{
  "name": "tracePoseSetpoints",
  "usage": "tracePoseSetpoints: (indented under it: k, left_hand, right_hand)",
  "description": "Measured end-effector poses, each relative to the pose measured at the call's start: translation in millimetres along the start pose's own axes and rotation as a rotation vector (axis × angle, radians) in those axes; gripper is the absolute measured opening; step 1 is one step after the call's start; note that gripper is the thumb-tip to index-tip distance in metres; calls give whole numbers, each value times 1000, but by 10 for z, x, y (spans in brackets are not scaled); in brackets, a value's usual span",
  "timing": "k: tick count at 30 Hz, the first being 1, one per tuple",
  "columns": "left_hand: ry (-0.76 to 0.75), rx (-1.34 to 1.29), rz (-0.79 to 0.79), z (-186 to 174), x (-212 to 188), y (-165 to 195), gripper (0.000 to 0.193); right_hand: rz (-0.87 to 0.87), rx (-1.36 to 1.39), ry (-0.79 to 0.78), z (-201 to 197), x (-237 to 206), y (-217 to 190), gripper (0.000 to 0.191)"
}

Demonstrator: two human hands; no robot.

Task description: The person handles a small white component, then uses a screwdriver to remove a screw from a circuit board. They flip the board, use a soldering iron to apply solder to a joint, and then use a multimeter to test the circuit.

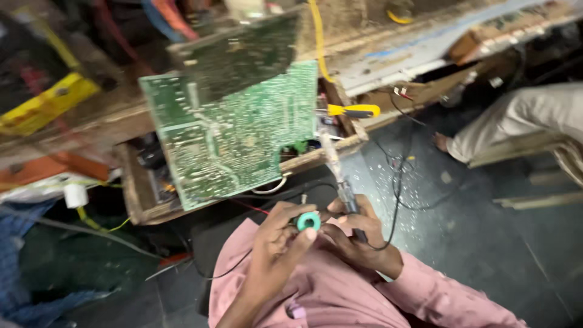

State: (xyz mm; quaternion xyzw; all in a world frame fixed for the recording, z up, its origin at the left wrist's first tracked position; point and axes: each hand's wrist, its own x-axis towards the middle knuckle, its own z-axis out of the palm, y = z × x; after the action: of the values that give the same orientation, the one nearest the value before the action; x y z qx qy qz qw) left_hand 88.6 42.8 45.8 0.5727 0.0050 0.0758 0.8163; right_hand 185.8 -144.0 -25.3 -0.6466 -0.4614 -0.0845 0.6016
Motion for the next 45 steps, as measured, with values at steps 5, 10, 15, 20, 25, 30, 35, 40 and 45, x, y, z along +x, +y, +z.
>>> tracePoseSetpoints:
  k: [5,10,15,20,25,30,35,40,45]
  left_hand:
    - [-10,-120,-168,-66,-16,-72,27]
    - [-61,-54,-125,-132,-150,-12,14]
    - [-44,205,-69,-98,-219,125,26]
    - [190,694,312,-296,-250,365,14]
    - [442,673,306,-667,-358,638,10]
    - [520,769,173,-809,-424,715,13]
    - [200,612,366,-430,-412,554,16]
    - [176,547,139,-516,-434,496,16]
    - [320,659,286,-647,-404,502,20]
  right_hand:
    - [-31,89,31,70,87,-131,58]
    - [9,12,31,41,151,-353,61]
    - [28,147,-17,-9,248,-439,49]
    - [155,-313,18,84,248,-442,28]
    - [116,4,128,144,301,-307,30]
    - [-8,33,-48,209,398,-301,50]
    - [-26,112,-118,533,456,-323,59]
    - [-21,-43,-118,612,430,-341,49]
    - [56,40,-57,694,459,-233,43]
